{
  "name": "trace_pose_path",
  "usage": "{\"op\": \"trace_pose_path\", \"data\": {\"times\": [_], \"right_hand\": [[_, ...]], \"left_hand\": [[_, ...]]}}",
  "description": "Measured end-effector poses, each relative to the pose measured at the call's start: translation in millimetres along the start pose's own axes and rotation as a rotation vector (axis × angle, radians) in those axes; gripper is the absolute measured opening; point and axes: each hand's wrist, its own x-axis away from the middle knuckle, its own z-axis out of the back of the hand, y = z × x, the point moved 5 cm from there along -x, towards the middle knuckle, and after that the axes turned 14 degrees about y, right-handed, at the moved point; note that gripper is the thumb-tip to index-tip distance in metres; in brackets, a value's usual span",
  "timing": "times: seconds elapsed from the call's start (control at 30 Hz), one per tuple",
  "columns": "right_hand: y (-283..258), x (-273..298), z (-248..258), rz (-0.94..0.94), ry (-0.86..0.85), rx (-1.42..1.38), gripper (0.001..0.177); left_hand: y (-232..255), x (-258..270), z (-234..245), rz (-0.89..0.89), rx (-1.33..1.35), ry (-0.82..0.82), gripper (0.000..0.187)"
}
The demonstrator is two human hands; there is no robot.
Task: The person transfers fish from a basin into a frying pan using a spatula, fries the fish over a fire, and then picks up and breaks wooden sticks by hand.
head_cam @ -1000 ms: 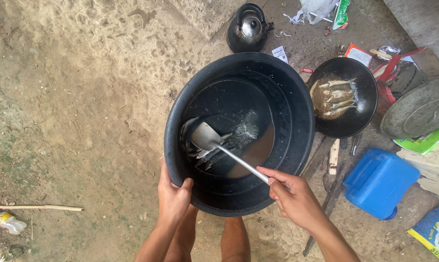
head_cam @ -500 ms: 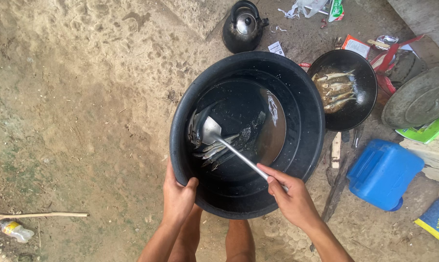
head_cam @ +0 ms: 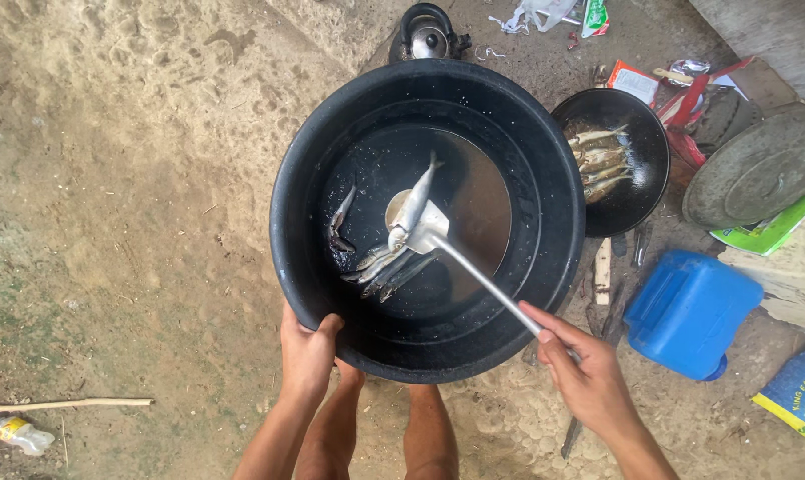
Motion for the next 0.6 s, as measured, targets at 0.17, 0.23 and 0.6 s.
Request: {"op": "trace_pose_path", "data": {"times": [0.17, 0.23, 0.6], "right_hand": [[13.1, -6.2, 49.2, 0.000, 0.084, -0.041, 0.045], [16.7, -9.4, 76.1, 0.004, 0.127, -0.051, 0.043], [33.6, -86.2, 208.5, -0.099, 0.432, 0.209, 0.038]], "left_hand": [[0.9, 1.8, -8.0, -0.018, -0.003, 0.005, 0.051], [-0.1, 1.8, -11.1, -0.025, -0.016, 0.011, 0.054], [-29.0, 0.0, -31.4, 0.030, 0.007, 0.021, 0.056]]}}
